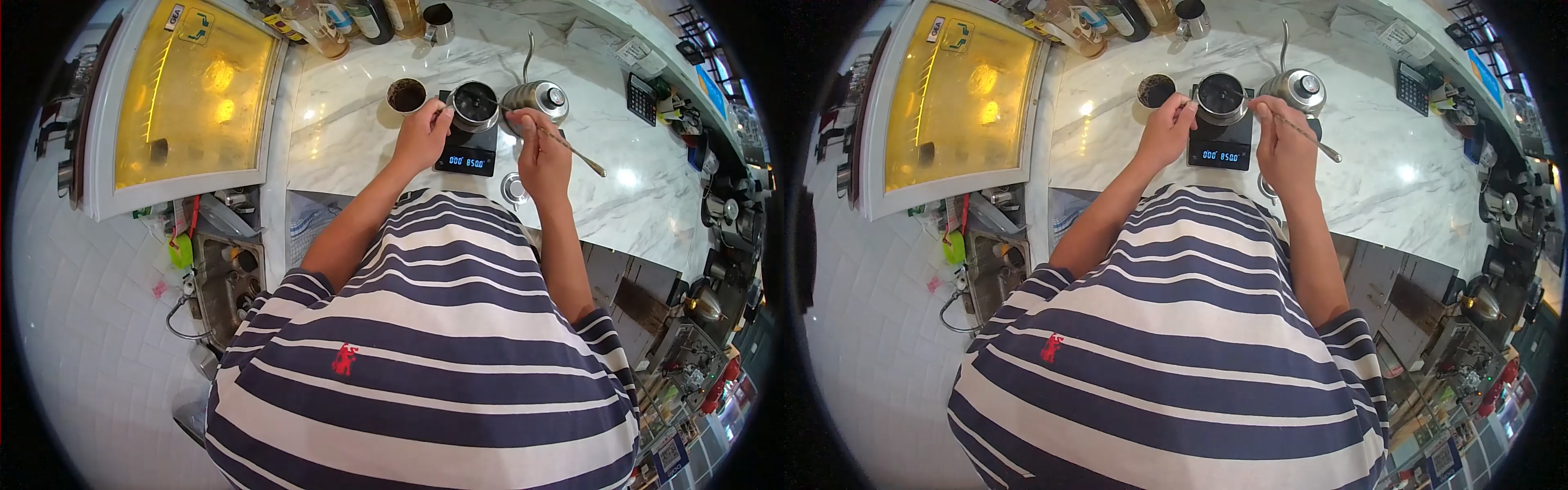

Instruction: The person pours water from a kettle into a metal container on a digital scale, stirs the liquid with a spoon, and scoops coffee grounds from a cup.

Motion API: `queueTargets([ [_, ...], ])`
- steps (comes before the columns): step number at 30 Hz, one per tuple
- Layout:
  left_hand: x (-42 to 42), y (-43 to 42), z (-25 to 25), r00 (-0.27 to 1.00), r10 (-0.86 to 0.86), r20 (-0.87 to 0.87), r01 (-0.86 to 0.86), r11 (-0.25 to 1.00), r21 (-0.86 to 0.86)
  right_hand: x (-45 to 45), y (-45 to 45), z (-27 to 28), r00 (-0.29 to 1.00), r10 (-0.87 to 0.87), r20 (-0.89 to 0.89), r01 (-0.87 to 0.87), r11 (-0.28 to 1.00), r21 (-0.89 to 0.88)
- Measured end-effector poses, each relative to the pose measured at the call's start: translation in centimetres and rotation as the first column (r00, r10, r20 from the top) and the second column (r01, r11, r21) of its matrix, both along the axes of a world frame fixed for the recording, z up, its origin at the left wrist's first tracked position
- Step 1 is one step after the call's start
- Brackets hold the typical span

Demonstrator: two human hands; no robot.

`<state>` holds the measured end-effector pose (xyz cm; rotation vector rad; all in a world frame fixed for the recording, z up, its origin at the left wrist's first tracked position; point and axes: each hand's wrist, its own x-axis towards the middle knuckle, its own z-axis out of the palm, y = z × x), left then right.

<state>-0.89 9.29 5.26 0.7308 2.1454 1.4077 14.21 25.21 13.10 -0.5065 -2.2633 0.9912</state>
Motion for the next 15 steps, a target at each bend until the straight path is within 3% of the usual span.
queueTargets([
  [5,0.3,-0.1,0.0,0.997,0.072,0.029,-0.073,0.997,0.036,1.0,0.7,0.3,0.997,-0.054,0.049,0.052,0.997,0.049],
  [11,0.6,0.1,-0.6,0.995,0.100,0.025,-0.101,0.992,0.074,0.9,-0.3,-0.6,1.000,0.015,0.001,-0.015,0.996,0.084],
  [15,0.7,0.0,-0.5,0.993,0.112,0.027,-0.114,0.990,0.086,0.7,0.2,-0.5,0.997,-0.029,-0.065,0.036,0.994,0.101],
])
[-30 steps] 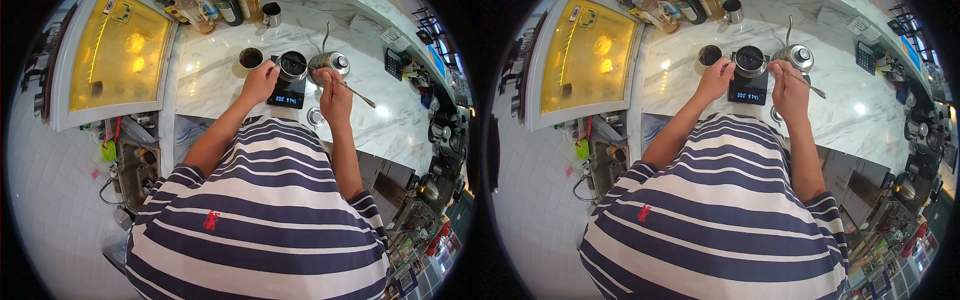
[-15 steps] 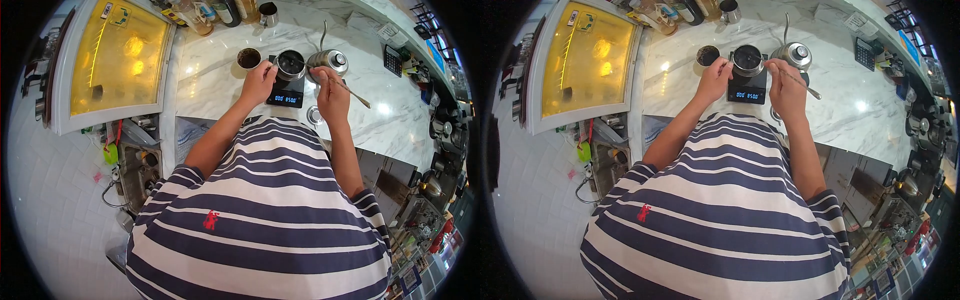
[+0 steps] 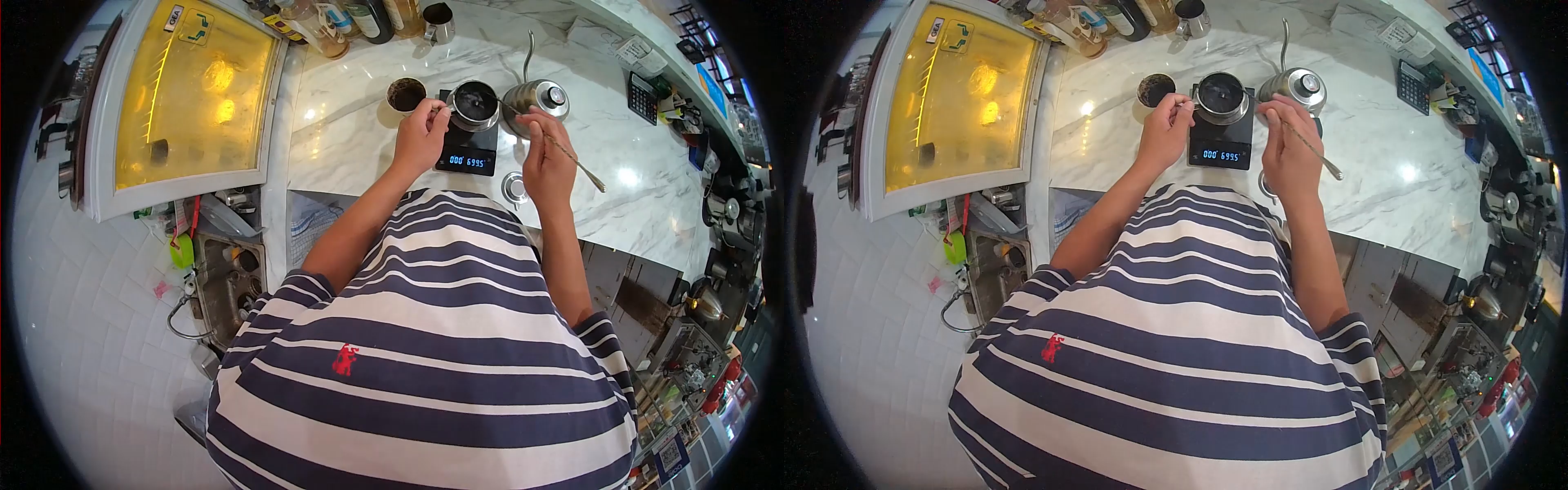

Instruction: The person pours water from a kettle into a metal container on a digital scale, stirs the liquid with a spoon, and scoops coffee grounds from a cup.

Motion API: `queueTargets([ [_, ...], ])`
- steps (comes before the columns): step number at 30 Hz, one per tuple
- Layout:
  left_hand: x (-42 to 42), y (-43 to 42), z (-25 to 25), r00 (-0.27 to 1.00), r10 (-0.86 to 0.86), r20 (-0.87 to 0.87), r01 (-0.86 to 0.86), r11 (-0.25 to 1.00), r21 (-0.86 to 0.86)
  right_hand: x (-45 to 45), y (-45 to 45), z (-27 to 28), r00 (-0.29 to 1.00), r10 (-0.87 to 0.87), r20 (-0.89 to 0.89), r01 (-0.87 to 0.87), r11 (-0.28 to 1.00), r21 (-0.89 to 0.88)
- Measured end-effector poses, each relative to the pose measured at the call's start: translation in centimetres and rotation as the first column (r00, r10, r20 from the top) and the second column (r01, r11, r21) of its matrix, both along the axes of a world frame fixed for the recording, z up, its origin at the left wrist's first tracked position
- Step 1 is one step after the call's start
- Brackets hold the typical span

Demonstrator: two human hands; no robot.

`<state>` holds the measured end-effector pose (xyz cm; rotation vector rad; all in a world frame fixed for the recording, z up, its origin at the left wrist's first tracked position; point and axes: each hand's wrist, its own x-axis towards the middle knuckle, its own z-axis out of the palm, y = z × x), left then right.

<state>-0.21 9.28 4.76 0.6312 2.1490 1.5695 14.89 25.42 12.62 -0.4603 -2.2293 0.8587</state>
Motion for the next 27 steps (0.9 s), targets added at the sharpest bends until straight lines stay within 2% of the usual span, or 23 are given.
queueTargets([
  [2,0.0,0.0,0.0,1.000,0.008,0.003,-0.008,1.000,0.014,0.5,0.2,0.5,1.000,0.000,-0.011,0.000,0.998,0.055],
  [5,-0.1,0.0,-0.7,0.999,0.036,-0.036,-0.035,0.999,0.037,1.0,-0.7,0.6,1.000,0.001,0.002,-0.001,1.000,0.023],
  [8,-0.1,0.3,-1.0,0.997,0.040,-0.069,-0.037,0.998,0.049,0.5,-0.9,0.1,0.999,0.043,0.017,-0.045,0.995,0.093],
  [11,0.1,0.2,-1.0,0.997,0.049,-0.061,-0.045,0.997,0.060,0.3,-0.7,0.1,1.000,-0.008,0.011,0.008,0.999,0.044],
  [21,-0.3,0.0,-1.1,0.995,0.058,-0.078,-0.054,0.997,0.047,0.1,-0.9,-0.7,1.000,0.019,-0.014,-0.017,0.991,0.135],
  [27,-0.2,0.0,-0.7,0.996,0.066,-0.061,-0.063,0.997,0.054,0.8,-0.6,-0.7,0.999,-0.018,-0.035,0.021,0.994,0.103],
])
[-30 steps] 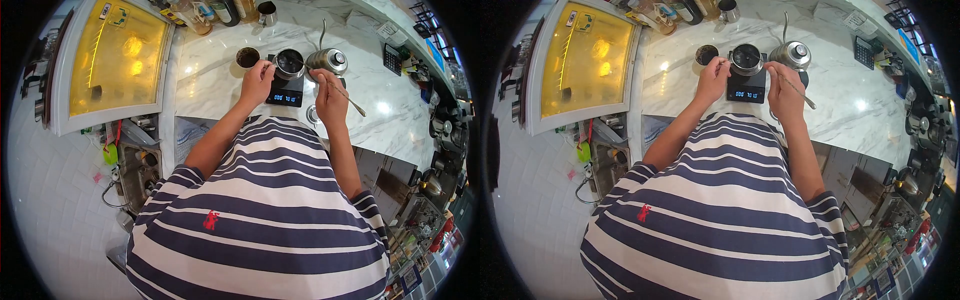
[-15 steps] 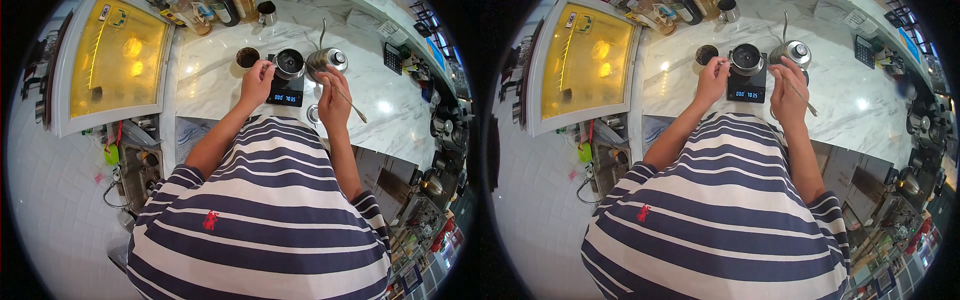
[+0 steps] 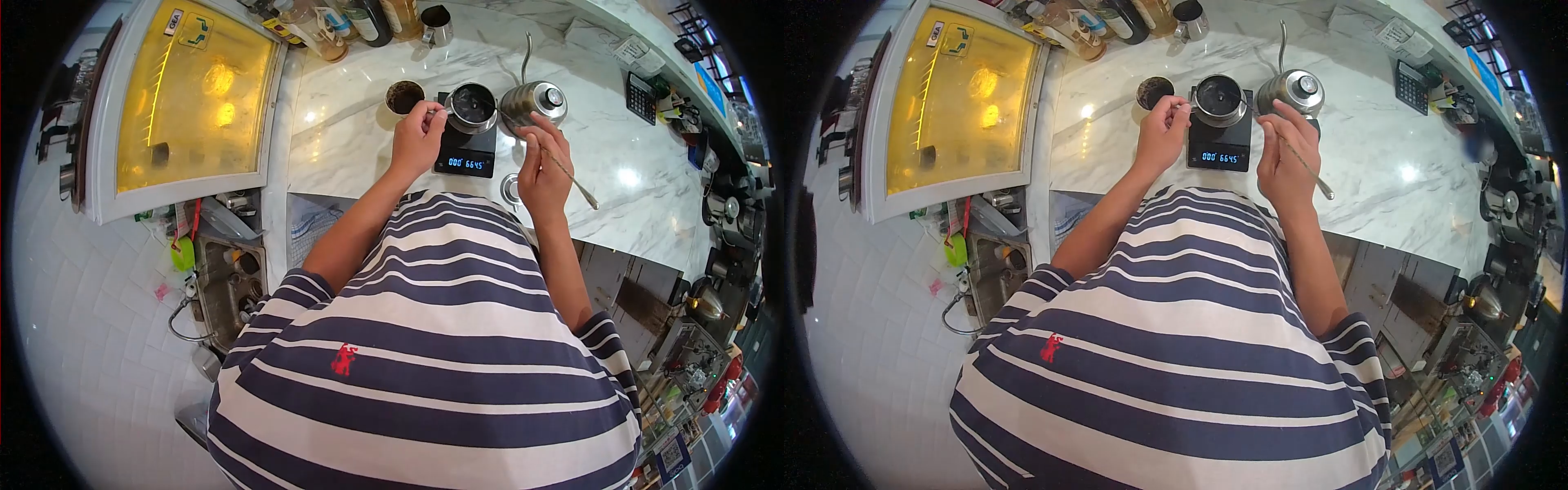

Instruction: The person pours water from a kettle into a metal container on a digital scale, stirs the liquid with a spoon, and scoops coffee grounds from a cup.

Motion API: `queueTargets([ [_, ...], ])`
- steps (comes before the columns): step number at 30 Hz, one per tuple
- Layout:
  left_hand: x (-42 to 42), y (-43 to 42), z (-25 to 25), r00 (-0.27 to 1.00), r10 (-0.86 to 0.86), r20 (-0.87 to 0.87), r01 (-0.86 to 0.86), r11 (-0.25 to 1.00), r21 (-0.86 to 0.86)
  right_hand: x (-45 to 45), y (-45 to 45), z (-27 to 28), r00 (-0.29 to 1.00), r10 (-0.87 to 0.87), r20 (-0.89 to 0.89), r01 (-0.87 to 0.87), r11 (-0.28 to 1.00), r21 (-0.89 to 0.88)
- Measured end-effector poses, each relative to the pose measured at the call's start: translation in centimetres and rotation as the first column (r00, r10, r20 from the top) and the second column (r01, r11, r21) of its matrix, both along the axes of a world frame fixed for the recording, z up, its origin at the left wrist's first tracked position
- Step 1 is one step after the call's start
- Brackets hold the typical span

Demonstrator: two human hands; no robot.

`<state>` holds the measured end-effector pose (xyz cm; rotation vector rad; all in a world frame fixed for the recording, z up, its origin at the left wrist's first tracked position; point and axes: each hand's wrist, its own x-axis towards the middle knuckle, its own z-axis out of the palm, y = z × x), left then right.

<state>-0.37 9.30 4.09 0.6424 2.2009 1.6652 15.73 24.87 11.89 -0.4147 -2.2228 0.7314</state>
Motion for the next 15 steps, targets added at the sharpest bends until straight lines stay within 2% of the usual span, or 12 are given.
queueTargets([
  [5,0.2,0.3,0.1,0.999,0.028,-0.024,-0.027,0.999,0.039,-0.8,-0.3,-0.3,0.999,0.048,0.008,-0.048,0.996,0.069],
  [9,-0.2,0.1,0.5,0.999,0.022,-0.042,-0.022,1.000,0.015,-0.9,0.5,0.0,1.000,0.013,-0.026,-0.011,0.997,0.082],
  [15,-0.1,0.1,0.5,0.999,0.020,-0.036,-0.020,1.000,0.016,-0.5,-0.4,0.4,0.998,0.070,-0.003,-0.069,0.996,0.058],
])
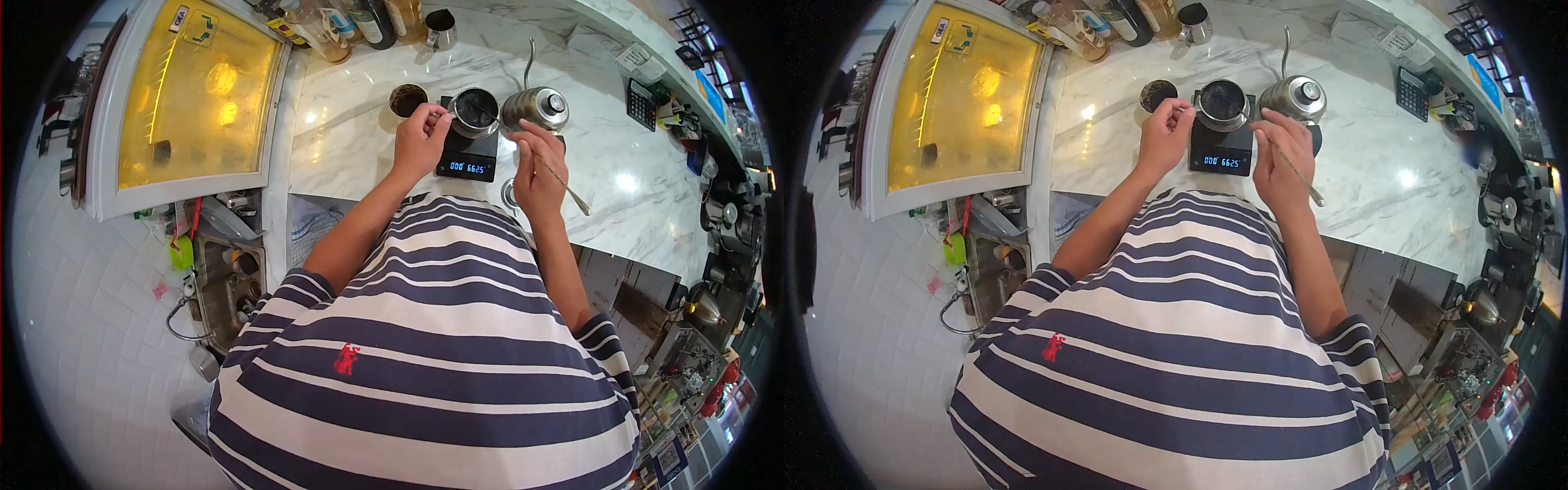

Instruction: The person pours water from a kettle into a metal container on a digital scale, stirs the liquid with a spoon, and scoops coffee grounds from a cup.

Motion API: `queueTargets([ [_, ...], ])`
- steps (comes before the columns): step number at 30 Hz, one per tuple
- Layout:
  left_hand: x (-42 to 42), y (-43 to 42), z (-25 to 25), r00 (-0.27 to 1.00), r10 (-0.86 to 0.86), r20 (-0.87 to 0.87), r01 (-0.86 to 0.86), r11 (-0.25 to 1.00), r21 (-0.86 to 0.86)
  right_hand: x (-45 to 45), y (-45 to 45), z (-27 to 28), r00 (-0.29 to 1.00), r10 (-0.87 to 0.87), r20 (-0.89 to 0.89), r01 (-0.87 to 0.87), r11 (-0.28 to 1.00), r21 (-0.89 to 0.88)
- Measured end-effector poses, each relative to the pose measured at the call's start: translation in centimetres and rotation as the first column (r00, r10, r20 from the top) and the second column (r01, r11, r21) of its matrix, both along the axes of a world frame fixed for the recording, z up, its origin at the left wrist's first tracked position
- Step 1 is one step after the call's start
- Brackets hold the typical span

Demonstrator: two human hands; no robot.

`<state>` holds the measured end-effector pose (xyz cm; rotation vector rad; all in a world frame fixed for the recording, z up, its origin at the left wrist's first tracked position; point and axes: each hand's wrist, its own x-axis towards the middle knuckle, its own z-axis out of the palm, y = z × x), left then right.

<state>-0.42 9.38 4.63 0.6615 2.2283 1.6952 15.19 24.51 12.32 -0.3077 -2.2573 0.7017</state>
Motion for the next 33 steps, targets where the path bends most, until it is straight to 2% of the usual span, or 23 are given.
queueTargets([
  [2,0.1,0.0,0.1,1.000,-0.007,-0.001,0.007,1.000,0.001,-0.4,0.0,-0.1,1.000,0.026,0.006,-0.026,1.000,0.016],
  [8,-0.2,0.0,0.0,1.000,-0.012,0.016,0.011,1.000,0.018,0.1,0.6,0.0,0.998,-0.069,0.003,0.069,0.996,-0.055],
  [14,0.1,-0.1,0.2,1.000,-0.004,0.005,0.004,0.999,0.050,-0.5,0.0,0.4,0.997,0.074,0.017,-0.075,0.992,0.103],
  [21,-0.5,-1.1,0.9,0.998,0.055,-0.038,-0.053,0.996,0.069,0.0,0.5,0.2,1.000,-0.017,0.020,0.015,0.996,0.082],
  [26,0.0,-1.5,0.9,0.999,0.007,-0.040,-0.006,0.999,0.043,-0.3,-0.8,0.5,0.998,0.043,0.045,-0.047,0.992,0.113],
  [29,0.2,-1.8,1.3,0.999,-0.014,-0.050,0.016,0.999,0.041,-0.8,-0.9,0.5,0.997,-0.053,0.054,0.047,0.993,0.110],
  [33,0.6,-2.8,2.3,0.998,-0.055,-0.039,0.056,0.998,0.010,-0.2,-1.0,0.6,0.994,-0.095,0.059,0.087,0.988,0.126],
])
